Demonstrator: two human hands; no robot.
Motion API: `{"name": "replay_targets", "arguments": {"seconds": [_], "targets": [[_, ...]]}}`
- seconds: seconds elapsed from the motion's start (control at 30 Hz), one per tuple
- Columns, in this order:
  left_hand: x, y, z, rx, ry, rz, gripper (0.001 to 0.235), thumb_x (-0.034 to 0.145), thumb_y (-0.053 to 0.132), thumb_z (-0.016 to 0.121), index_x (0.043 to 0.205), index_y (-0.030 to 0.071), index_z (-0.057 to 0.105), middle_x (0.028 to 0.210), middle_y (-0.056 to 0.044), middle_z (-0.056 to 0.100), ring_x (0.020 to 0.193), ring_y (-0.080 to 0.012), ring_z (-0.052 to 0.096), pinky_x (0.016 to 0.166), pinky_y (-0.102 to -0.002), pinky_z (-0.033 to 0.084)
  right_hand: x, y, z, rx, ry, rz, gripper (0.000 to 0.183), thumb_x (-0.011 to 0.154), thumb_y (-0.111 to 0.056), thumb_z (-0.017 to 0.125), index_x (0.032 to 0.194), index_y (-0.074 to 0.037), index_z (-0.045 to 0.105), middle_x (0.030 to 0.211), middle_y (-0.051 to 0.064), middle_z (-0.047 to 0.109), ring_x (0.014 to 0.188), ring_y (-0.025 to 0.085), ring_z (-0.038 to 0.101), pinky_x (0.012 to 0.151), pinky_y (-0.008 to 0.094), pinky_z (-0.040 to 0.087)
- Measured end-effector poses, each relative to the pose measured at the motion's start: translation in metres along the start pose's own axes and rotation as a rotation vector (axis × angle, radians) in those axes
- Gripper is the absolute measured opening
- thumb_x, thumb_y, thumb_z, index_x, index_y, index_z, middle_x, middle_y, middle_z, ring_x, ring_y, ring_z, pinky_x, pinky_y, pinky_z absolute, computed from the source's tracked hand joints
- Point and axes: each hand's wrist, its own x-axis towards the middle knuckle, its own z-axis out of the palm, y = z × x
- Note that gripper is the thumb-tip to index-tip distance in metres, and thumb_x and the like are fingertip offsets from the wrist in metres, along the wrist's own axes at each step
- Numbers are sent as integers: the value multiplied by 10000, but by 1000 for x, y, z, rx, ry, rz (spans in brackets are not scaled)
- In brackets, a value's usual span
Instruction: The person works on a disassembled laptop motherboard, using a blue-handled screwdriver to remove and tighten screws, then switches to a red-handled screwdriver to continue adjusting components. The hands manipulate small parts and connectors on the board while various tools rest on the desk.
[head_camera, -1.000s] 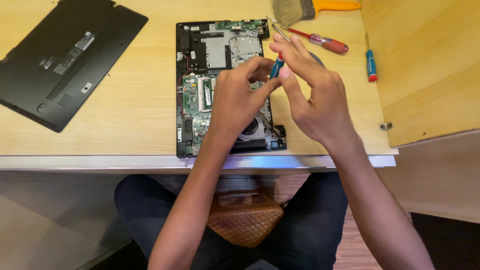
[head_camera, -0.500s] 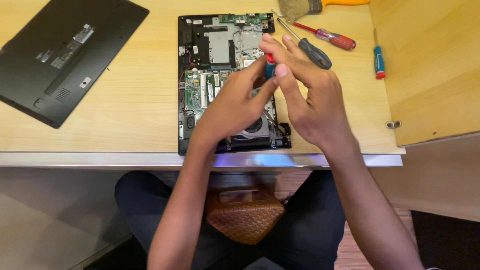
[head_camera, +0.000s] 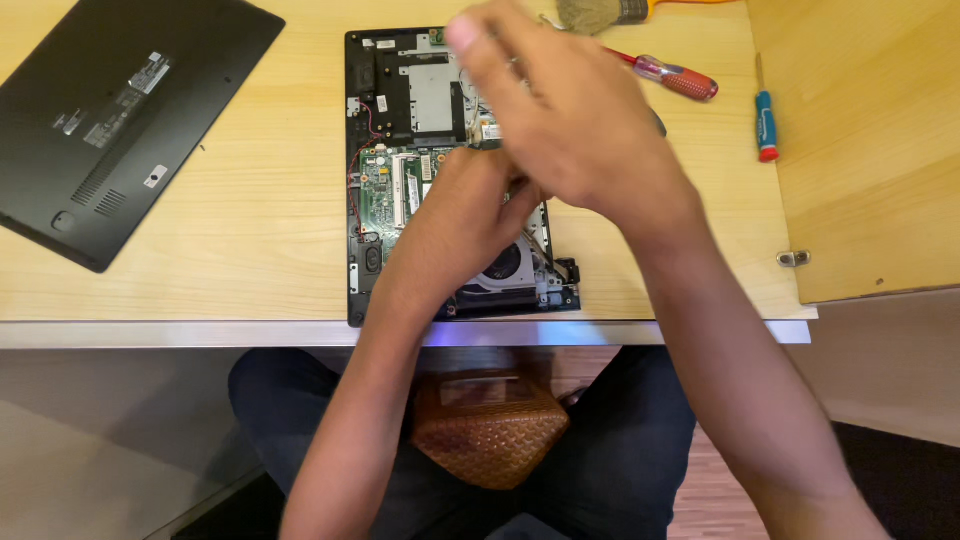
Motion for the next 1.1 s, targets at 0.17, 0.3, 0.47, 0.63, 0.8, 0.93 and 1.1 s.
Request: {"name": "replay_targets", "arguments": {"seconds": [0.17,0.3,0.47,0.63,0.8,0.93,1.1], "targets": [[0,9,-5,-266,-116,-74,151,1000,100,507,1029,-17,598,891,-132,681,780,-184,560,677,-372,450,19,11,7,-237,-321,96,584,1087,-532,246,844,-90,539,911,149,692,970,420,608,883,520,404],[1,-5,-7,-459,-38,-134,98,942,-2,535,1034,20,563,875,-60,599,779,-105,536,608,-276,465,17,10,13,-247,-333,53,564,1084,-552,282,834,-122,548,886,112,717,932,414,653,839,551,433],[10,-13,12,-136,233,-175,315,781,169,710,1050,17,652,924,-132,740,811,-232,711,601,-370,533,21,8,16,-200,-330,18,618,1072,-579,243,790,-100,513,908,111,711,946,384,651,872,493,431],[-2,1,0,-416,31,-73,447,917,141,717,1296,-19,541,1284,-169,661,1228,-243,636,1009,-356,566,21,5,12,-176,-367,74,688,1022,-629,206,859,-107,623,834,70,682,906,316,660,839,451,443],[3,-10,-2,-240,180,80,378,818,-23,613,1193,-38,567,1178,-207,647,1133,-321,644,931,-411,544,18,3,16,-182,-348,32,726,1092,-569,188,714,-24,483,798,138,663,878,380,642,875,490,427],[5,-12,10,-137,251,-92,107,792,60,680,867,1,634,711,-117,690,613,-192,633,494,-346,456,20,6,19,-204,-327,17,750,1134,-568,211,633,-29,357,656,163,559,807,381,629,858,477,418],[12,-19,20,169,272,-313,317,842,238,609,1075,25,629,847,-232,737,718,-478,652,578,-531,464,24,-1,18,-194,-329,62,755,1152,-563,256,631,-17,281,581,168,420,729,329,575,749,486,391]]}}
